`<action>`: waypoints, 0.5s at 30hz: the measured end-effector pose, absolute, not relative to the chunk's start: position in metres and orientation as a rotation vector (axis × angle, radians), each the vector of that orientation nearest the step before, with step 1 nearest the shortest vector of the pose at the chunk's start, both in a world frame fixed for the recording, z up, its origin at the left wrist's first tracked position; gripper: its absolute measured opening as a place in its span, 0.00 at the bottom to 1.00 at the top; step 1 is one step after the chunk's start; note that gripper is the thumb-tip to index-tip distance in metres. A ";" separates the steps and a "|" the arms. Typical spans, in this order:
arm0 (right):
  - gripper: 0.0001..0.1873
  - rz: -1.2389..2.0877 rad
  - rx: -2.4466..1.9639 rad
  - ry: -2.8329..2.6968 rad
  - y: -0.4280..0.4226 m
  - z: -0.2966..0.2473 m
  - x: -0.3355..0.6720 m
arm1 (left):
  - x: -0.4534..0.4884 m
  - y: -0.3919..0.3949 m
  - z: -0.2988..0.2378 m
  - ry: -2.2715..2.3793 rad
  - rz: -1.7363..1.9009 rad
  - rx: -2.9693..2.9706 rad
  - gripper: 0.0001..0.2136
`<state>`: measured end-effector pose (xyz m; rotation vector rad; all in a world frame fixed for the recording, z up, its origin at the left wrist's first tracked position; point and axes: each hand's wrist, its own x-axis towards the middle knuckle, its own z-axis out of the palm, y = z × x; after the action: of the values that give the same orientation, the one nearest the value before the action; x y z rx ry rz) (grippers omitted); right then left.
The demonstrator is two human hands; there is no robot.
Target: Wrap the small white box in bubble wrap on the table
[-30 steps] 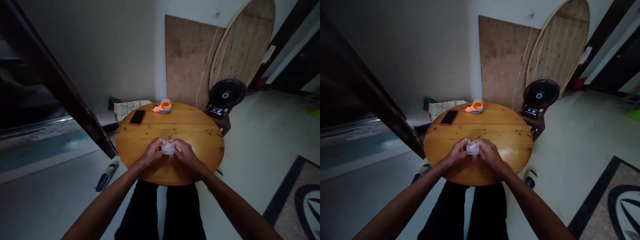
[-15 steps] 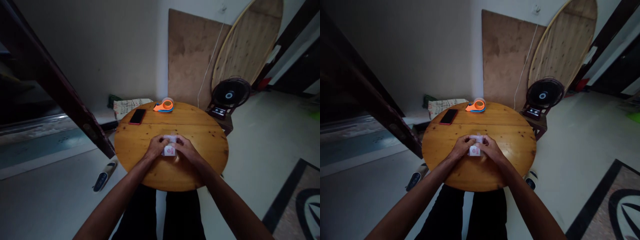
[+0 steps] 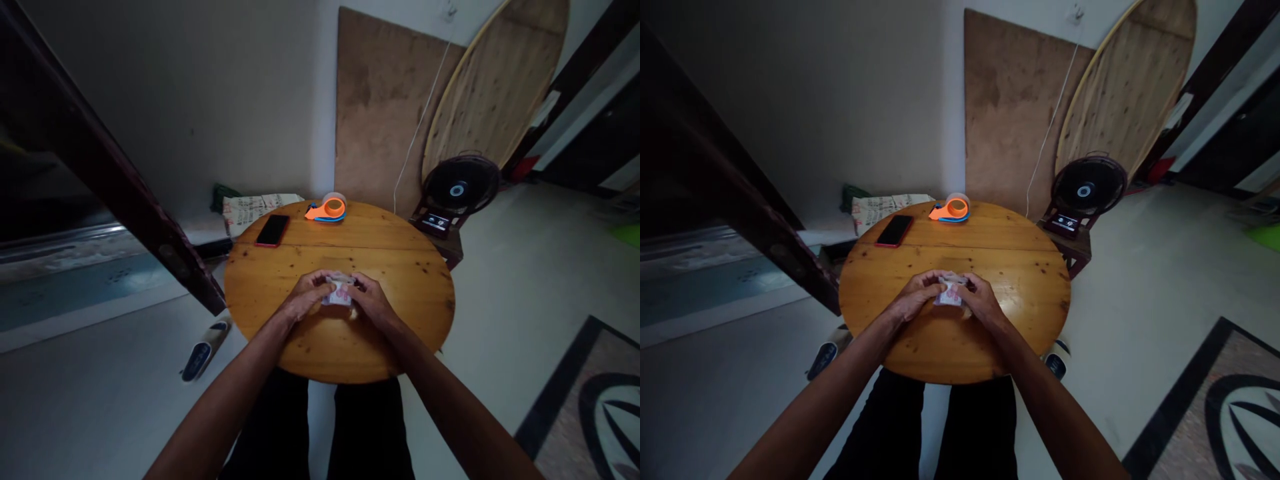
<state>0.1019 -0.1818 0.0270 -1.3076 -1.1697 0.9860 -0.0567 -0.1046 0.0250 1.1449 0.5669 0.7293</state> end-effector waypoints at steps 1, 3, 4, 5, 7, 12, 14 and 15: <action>0.17 0.973 -1.321 -1.183 -0.182 0.027 0.102 | -0.056 -0.104 0.024 0.583 0.736 1.144 0.20; 0.17 0.936 -1.341 -1.211 -0.182 0.025 0.103 | -0.055 -0.104 0.024 0.617 0.746 1.176 0.19; 0.17 0.918 -1.345 -1.224 -0.181 0.024 0.103 | -0.055 -0.104 0.023 0.635 0.744 1.200 0.18; 0.17 0.903 -1.348 -1.236 -0.181 0.023 0.103 | -0.055 -0.104 0.023 0.652 0.740 1.222 0.18; 0.18 0.878 -1.355 -1.258 -0.180 0.021 0.103 | -0.055 -0.103 0.023 0.671 0.735 1.245 0.17; 0.16 0.747 -1.368 -1.337 -0.179 0.018 0.103 | -0.054 -0.104 0.023 0.654 0.729 1.255 0.17; 0.15 0.672 -1.357 -1.370 -0.178 0.017 0.104 | -0.053 -0.104 0.025 0.635 0.726 1.250 0.17; 0.14 0.632 -1.347 -1.384 -0.178 0.016 0.104 | -0.053 -0.104 0.026 0.622 0.725 1.245 0.17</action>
<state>0.1039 -0.1776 0.0164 -1.3472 -1.3839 0.6321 -0.0533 -0.1043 0.0260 1.2452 0.6224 0.7249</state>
